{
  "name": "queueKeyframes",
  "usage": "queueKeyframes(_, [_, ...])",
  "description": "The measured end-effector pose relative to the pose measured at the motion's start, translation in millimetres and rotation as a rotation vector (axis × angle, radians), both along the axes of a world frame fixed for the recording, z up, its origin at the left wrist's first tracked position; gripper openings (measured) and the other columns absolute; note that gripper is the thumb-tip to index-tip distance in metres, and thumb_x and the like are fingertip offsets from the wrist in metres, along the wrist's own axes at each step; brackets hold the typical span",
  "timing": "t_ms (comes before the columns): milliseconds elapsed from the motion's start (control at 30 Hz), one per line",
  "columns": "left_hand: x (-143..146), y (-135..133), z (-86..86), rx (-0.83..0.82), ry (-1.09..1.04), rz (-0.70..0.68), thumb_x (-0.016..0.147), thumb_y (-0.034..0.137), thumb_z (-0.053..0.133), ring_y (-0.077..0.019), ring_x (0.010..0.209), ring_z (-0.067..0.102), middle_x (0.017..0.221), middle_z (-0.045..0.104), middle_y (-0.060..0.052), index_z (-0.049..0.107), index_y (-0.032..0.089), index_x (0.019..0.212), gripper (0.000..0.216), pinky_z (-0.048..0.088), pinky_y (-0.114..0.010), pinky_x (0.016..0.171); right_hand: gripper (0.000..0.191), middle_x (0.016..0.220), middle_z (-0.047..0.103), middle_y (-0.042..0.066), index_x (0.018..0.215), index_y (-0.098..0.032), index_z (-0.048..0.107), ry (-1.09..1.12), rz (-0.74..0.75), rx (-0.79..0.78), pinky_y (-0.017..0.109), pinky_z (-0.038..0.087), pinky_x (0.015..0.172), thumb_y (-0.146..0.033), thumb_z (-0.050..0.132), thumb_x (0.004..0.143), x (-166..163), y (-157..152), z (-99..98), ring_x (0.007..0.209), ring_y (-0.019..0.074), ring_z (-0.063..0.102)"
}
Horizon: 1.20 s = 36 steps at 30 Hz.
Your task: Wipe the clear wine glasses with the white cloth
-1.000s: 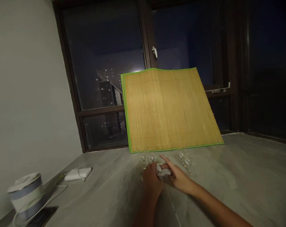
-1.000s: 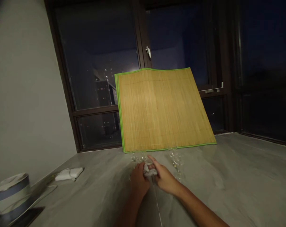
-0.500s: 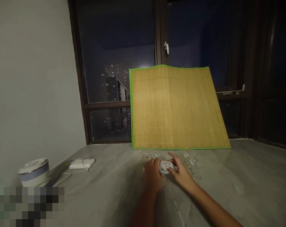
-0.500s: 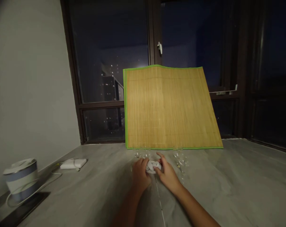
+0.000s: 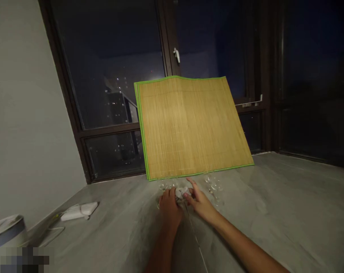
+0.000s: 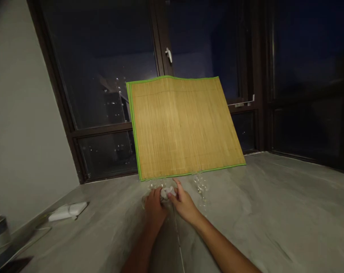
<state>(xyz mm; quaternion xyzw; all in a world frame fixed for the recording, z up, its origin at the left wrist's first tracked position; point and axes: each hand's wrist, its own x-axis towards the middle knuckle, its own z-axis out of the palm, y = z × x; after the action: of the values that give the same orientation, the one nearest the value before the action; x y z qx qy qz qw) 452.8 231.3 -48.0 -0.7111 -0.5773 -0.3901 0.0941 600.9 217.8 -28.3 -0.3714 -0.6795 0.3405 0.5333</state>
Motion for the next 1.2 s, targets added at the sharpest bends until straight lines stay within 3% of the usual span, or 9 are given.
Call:
queueKeyframes(133, [1.5, -0.7, 1.0, 0.032, 0.011, 0.009, 0.075, 0.008, 0.050, -0.0270, 0.104, 0.056, 0.108, 0.063, -0.010, 0.058, 0.017, 0.120, 0.046, 0.038, -0.038, 0.088, 0.068, 0.082, 0.063, -0.001, 0.150, -0.028, 0.017, 0.057, 0.065, -0.201, 0.021, 0.035, 0.036, -0.055, 0.041, 0.093, -4.0, -4.6, 2.9, 0.046, 0.0128, 0.059])
queueKeyframes(367, [3.8, -9.4, 8.9, 0.003, 0.042, -0.030, 0.069, 0.007, 0.051, -0.0270, 0.104, 0.057, 0.108, 0.064, -0.010, 0.059, 0.017, 0.117, 0.049, 0.037, -0.038, 0.089, 0.068, 0.066, 0.061, -0.005, 0.146, -0.026, 0.022, 0.189, 0.145, -0.332, 0.021, 0.035, 0.033, -0.056, 0.044, 0.090, -6.9, 4.7, -4.9, 0.035, 0.0134, 0.055])
queueKeyframes(533, [6.0, -9.1, 7.9, -0.004, 0.016, -0.078, 0.067, 0.009, 0.052, -0.0288, 0.105, 0.057, 0.108, 0.064, -0.011, 0.058, 0.016, 0.117, 0.050, 0.038, -0.040, 0.090, 0.064, 0.054, 0.049, -0.011, 0.126, -0.021, 0.042, 0.357, 0.093, -0.251, 0.020, 0.029, 0.031, -0.062, 0.055, 0.079, -9.2, 9.8, -8.2, 0.030, 0.0100, 0.044])
queueKeyframes(700, [7.1, -2.9, 3.4, 0.014, -0.093, -0.127, 0.065, 0.005, 0.049, -0.0277, 0.108, 0.057, 0.110, 0.063, -0.011, 0.055, 0.017, 0.118, 0.055, 0.040, -0.038, 0.092, 0.062, 0.056, 0.054, -0.010, 0.115, -0.021, 0.043, 0.504, 0.032, -0.183, 0.021, 0.030, 0.032, -0.056, 0.066, 0.069, -7.4, 11.5, -4.1, 0.031, 0.0092, 0.041])
queueKeyframes(933, [-4.5, 6.9, 0.2, 0.059, -0.327, -0.101, 0.063, 0.006, 0.049, -0.0237, 0.097, 0.060, 0.102, 0.065, -0.006, 0.055, 0.022, 0.111, 0.051, 0.044, -0.033, 0.085, 0.054, 0.053, 0.052, -0.009, 0.111, -0.022, 0.044, 0.586, -0.079, -0.072, 0.022, 0.034, 0.040, -0.051, 0.066, 0.072, 7.7, 10.0, 9.3, 0.037, 0.0104, 0.046])
queueKeyframes(1067, [-18.0, 11.6, 3.4, 0.100, -0.655, 0.028, 0.074, 0.016, 0.051, -0.0220, 0.095, 0.062, 0.102, 0.065, -0.004, 0.053, 0.024, 0.113, 0.040, 0.046, -0.032, 0.081, 0.051, 0.052, 0.051, -0.010, 0.112, -0.022, 0.043, 0.556, -0.157, -0.014, 0.021, 0.033, 0.039, -0.052, 0.063, 0.076, 11.9, 8.3, 13.0, 0.037, 0.0102, 0.045])
queueKeyframes(1200, [-26.3, 12.6, 11.1, 0.154, -0.914, 0.056, 0.072, 0.017, 0.055, -0.0174, 0.084, 0.062, 0.095, 0.062, -0.001, 0.051, 0.024, 0.115, 0.044, 0.047, -0.029, 0.078, 0.056, 0.058, 0.053, -0.010, 0.120, -0.021, 0.043, 0.320, -0.021, -0.129, 0.021, 0.031, 0.035, -0.051, 0.060, 0.076, 5.9, 4.8, 7.0, 0.034, 0.0083, 0.040])
